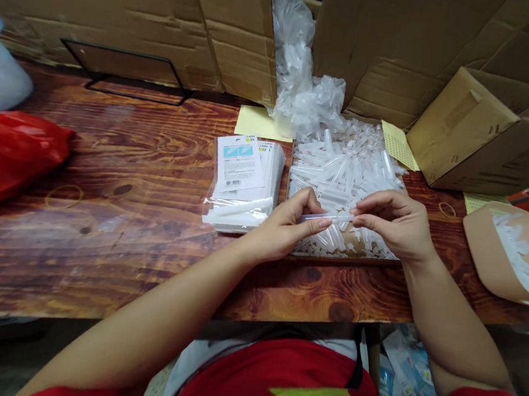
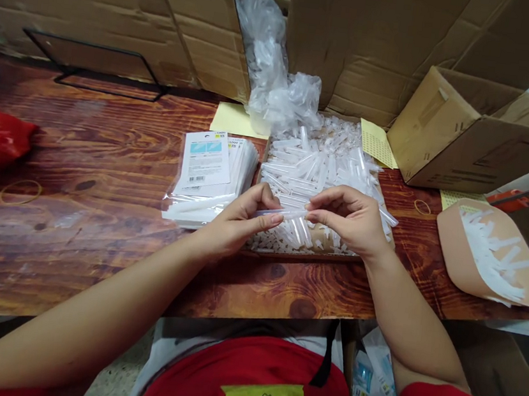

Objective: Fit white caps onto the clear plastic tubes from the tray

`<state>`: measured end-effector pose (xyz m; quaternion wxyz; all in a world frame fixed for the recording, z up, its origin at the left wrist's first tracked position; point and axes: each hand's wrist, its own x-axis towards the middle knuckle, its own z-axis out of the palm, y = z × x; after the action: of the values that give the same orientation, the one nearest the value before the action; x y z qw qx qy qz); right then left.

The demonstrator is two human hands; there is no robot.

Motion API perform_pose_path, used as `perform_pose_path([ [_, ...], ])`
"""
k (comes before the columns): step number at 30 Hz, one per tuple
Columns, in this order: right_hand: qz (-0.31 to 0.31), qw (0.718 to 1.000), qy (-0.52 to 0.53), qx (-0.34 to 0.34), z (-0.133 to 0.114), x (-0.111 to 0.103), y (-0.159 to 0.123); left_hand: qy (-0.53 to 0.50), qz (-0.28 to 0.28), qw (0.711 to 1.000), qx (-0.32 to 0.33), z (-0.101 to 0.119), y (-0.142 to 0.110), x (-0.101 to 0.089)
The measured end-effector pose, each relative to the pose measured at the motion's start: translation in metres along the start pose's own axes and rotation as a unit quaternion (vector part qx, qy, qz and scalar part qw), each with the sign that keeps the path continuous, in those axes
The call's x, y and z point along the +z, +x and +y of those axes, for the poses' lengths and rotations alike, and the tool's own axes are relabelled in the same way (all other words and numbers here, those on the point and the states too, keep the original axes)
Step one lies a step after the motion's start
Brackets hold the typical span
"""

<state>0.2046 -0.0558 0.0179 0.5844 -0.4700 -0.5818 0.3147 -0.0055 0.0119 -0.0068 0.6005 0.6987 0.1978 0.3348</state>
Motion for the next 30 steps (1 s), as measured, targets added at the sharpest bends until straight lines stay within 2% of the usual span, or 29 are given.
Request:
perform_pose_path([
  [4, -0.040, 0.998, 0.039, 0.023, 0.000, 0.000, 0.002, 0.019, -0.009, 1.000, -0.001, 0.005, -0.002, -0.001],
  [8, -0.042, 0.998, 0.029, 0.032, -0.004, 0.003, 0.001, 0.057, -0.005, 0.998, -0.010, 0.006, -0.004, -0.002],
  [14, -0.062, 0.998, -0.026, -0.005, -0.001, 0.007, 0.001, 0.146, 0.004, 0.989, 0.003, 0.003, -0.009, 0.003],
  [18, -0.144, 0.983, -0.108, -0.034, -0.005, -0.011, 0.006, 0.222, 0.022, 0.974, 0.044, -0.001, -0.013, 0.009],
  [22, -0.231, 0.940, -0.247, -0.031, -0.015, -0.050, 0.010, 0.269, 0.025, 0.957, 0.107, -0.007, -0.018, 0.009],
  [25, -0.256, 0.883, -0.391, 0.034, -0.014, -0.070, 0.011, 0.278, 0.036, 0.948, 0.150, -0.010, -0.018, 0.006],
  [28, -0.294, 0.829, -0.461, 0.119, -0.006, -0.067, 0.013, 0.302, 0.023, 0.933, 0.195, -0.010, -0.016, 0.003],
  [30, -0.305, 0.811, -0.476, 0.153, -0.003, -0.058, 0.015, 0.322, 0.018, 0.921, 0.220, -0.009, -0.013, 0.002],
])
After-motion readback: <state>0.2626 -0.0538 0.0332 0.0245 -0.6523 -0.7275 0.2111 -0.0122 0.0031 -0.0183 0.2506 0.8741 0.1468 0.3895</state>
